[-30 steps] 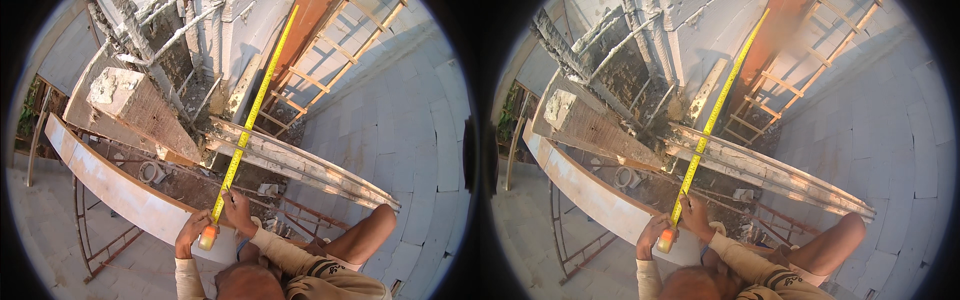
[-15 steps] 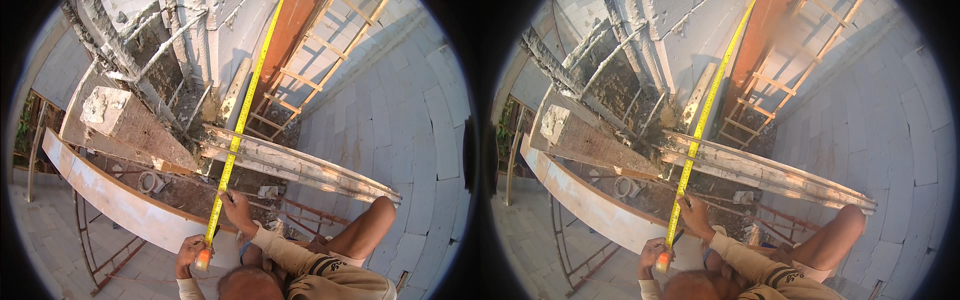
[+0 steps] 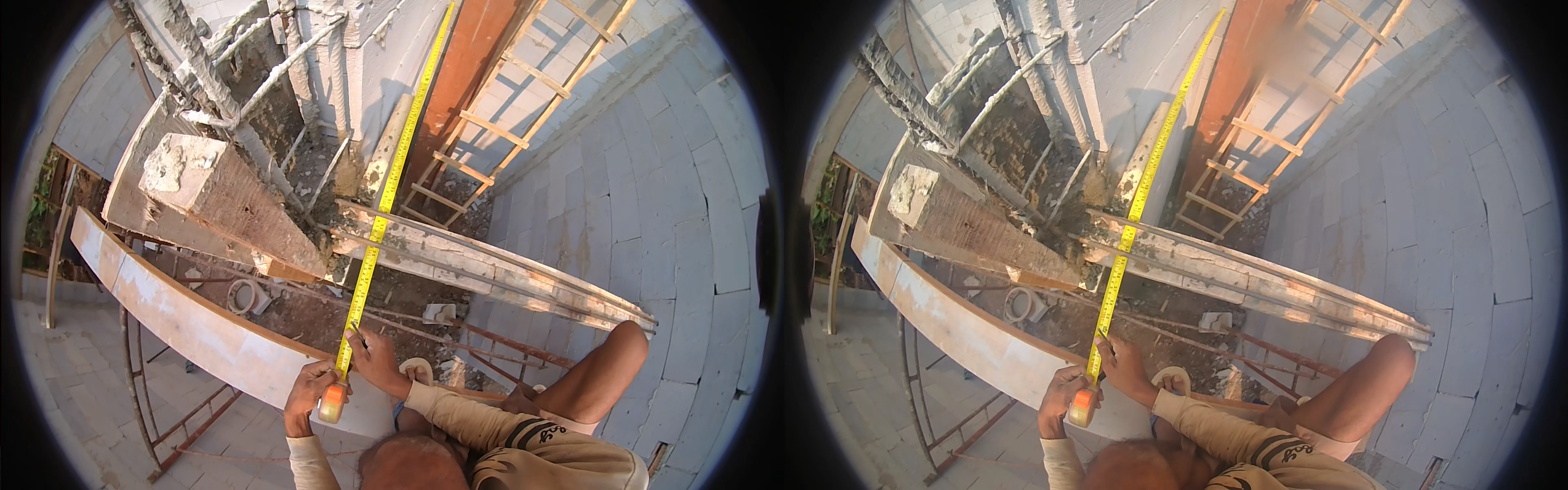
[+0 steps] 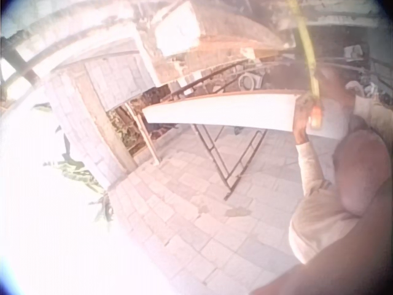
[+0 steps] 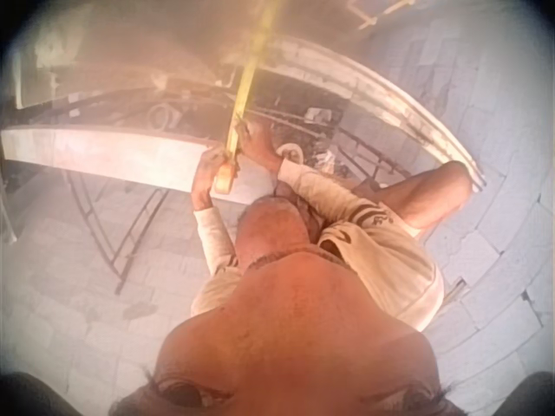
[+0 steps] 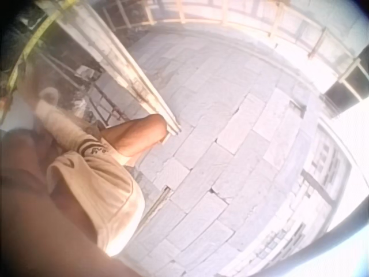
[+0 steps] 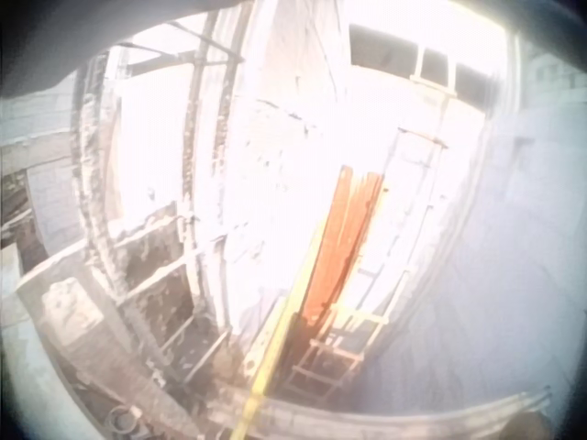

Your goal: The person assembles a curved wooden formwork section by aligning planks against a concrete wall, tapping them with a hammer, and measuring the span with a tape measure. He repeatedly adjusts the planks and checks alignment while standing on a scaffold.

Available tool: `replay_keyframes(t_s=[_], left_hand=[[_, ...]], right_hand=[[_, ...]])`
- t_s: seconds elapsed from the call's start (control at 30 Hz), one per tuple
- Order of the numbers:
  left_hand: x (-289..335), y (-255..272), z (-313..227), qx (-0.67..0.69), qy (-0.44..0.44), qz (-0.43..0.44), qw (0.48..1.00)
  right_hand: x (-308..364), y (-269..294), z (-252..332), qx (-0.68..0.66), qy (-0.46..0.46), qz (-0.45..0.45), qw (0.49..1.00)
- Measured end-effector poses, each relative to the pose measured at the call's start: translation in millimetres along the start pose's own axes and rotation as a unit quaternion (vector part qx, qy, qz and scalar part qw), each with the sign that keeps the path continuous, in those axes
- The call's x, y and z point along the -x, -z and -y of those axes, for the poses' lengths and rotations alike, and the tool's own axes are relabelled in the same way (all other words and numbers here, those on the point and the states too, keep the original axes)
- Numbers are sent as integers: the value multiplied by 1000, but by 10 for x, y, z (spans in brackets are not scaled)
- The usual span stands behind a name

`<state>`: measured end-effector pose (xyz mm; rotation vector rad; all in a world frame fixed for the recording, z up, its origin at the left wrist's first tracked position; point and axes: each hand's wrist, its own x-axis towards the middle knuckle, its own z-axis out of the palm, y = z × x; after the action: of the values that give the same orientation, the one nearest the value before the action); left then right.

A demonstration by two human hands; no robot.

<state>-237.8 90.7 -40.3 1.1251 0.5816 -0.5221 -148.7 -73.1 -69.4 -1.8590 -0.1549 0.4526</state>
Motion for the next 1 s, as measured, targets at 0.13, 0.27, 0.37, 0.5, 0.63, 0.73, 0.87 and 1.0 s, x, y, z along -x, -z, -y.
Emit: replay_keyframes(t_s=[0.13,0.27,0.37,0.5,0.63,0.73,0.87,1.0], left_hand=[[-86,-9,-23,-15,-4,-11,1000],[-265,-20,-124,-23,-7,-21,999],[-414,-14,-190,-15,-18,-15,1000],[-556,52,-222,-19,-29,-10,999],[-654,117,-277,-53,-47,-22,997],[-657,129,-366,-40,-40,-25,998],[-658,106,-525,-26,-36,-7,999],[-697,83,-626,-28,-28,-3,999]], right_hand=[[-87,-22,-6,-43,16,-27,999],[-332,16,-28,-19,49,-55,997],[-502,67,-17,8,61,-62,996],[-637,98,21,8,59,-66,996],[-724,80,54,-31,46,-62,997],[-785,66,82,-32,53,-72,995],[-817,113,104,-78,74,-60,992],[-716,235,-50,-88,30,-47,995]])
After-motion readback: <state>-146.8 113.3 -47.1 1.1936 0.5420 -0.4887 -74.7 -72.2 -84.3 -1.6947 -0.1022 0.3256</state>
